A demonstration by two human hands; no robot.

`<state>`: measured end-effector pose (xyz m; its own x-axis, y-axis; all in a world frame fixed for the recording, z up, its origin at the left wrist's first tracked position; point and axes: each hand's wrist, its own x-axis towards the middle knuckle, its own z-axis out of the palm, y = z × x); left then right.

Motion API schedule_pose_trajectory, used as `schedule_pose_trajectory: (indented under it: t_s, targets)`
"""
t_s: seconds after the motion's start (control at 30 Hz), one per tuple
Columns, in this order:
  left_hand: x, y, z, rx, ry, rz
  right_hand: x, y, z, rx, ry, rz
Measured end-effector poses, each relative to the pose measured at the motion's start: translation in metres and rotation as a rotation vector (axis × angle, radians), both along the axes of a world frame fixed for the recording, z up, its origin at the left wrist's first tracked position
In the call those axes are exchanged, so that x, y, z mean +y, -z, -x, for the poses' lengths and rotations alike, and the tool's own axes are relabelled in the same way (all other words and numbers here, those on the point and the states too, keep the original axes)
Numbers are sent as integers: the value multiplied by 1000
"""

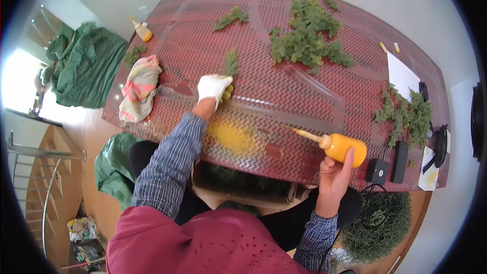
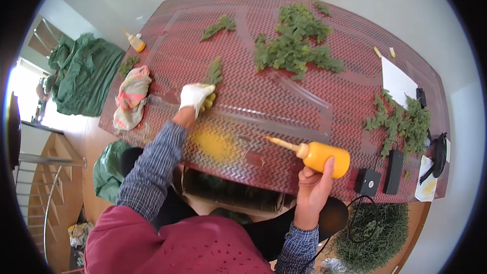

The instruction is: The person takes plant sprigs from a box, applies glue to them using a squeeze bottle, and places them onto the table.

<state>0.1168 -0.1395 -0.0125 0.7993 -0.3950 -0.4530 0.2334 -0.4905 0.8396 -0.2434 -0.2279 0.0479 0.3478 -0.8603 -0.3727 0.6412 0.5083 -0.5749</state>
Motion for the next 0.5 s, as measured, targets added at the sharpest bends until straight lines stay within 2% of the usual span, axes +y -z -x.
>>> schedule_pose_trajectory:
  t_s: [0.17,0.27,0.37,0.5]
  targets:
    - [119,-3,109,85,-286,81,-1,8,10,-54,-95,-4]
    - [151,-16,162,117,-412,87,1,9,11,-111,-119,-25]
    - [154,-22,189,245,-425,164,3,11,12,-149,-144,-25]
    - [115,-24,209,436,-492,321,2,14,13,-163,-135,-32]
